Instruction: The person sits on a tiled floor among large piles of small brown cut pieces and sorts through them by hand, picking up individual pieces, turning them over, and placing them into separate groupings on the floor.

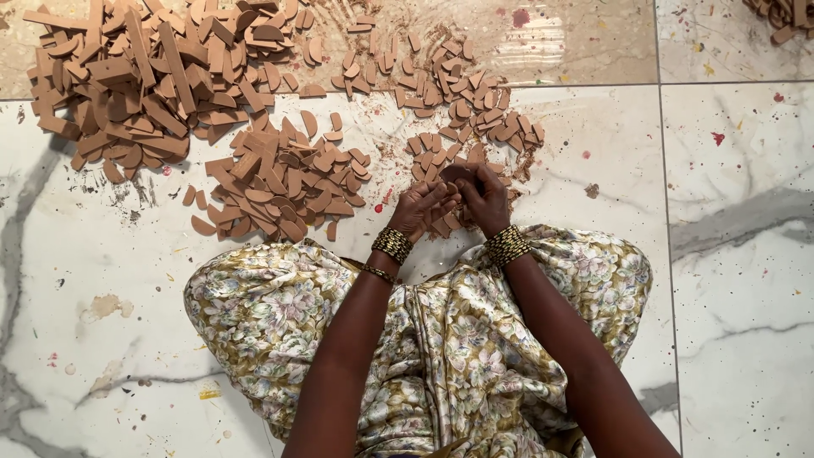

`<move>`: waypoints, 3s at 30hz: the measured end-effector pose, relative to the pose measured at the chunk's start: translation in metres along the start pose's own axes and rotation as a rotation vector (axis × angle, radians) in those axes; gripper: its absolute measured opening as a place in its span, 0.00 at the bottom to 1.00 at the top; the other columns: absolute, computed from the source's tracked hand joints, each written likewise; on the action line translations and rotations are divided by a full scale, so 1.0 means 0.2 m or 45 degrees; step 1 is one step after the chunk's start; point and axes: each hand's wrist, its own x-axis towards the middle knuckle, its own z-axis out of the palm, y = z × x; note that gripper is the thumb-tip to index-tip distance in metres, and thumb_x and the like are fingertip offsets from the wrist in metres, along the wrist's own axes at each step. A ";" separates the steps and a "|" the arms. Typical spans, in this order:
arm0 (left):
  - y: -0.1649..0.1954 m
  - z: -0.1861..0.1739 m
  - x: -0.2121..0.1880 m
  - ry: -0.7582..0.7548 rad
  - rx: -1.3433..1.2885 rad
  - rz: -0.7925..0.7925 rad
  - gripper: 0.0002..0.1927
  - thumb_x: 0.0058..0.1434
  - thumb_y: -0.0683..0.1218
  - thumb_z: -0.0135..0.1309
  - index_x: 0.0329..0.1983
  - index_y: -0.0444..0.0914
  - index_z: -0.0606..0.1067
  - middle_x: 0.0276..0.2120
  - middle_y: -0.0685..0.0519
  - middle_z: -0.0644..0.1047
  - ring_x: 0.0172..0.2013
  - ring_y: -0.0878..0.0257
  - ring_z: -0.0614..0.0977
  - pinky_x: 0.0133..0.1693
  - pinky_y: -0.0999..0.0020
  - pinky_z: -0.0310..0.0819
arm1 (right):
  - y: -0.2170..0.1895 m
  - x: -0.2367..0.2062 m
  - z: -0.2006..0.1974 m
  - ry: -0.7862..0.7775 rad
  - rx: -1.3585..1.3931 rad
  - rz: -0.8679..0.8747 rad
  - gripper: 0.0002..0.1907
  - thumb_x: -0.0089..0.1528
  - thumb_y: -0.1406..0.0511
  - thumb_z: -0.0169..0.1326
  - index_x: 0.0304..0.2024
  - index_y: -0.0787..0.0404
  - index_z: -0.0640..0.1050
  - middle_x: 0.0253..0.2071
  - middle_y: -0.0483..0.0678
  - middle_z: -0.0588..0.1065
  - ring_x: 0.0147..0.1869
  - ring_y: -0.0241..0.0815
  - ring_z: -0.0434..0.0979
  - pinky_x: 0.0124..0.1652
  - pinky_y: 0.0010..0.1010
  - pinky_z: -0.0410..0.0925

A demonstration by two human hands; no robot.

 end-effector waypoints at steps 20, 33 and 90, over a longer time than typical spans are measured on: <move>-0.02 0.01 0.02 0.319 0.415 0.205 0.16 0.66 0.46 0.60 0.50 0.29 0.78 0.39 0.46 0.84 0.33 0.66 0.84 0.36 0.74 0.84 | 0.01 0.01 0.02 0.009 0.172 0.229 0.14 0.67 0.69 0.54 0.56 0.60 0.74 0.44 0.45 0.79 0.38 0.29 0.78 0.33 0.20 0.74; 0.04 0.02 -0.01 -0.009 0.099 0.087 0.26 0.67 0.48 0.60 0.62 0.27 0.71 0.42 0.47 0.82 0.41 0.62 0.84 0.47 0.67 0.82 | 0.03 0.02 0.01 -0.026 0.400 0.265 0.14 0.68 0.70 0.54 0.57 0.61 0.76 0.45 0.43 0.80 0.40 0.26 0.77 0.35 0.18 0.72; 0.10 0.05 -0.04 0.135 0.484 0.283 0.33 0.63 0.41 0.60 0.71 0.33 0.64 0.60 0.42 0.77 0.59 0.56 0.79 0.55 0.68 0.80 | -0.02 -0.03 -0.01 -0.135 0.269 0.510 0.09 0.67 0.66 0.55 0.48 0.63 0.78 0.31 0.46 0.75 0.26 0.29 0.70 0.24 0.22 0.67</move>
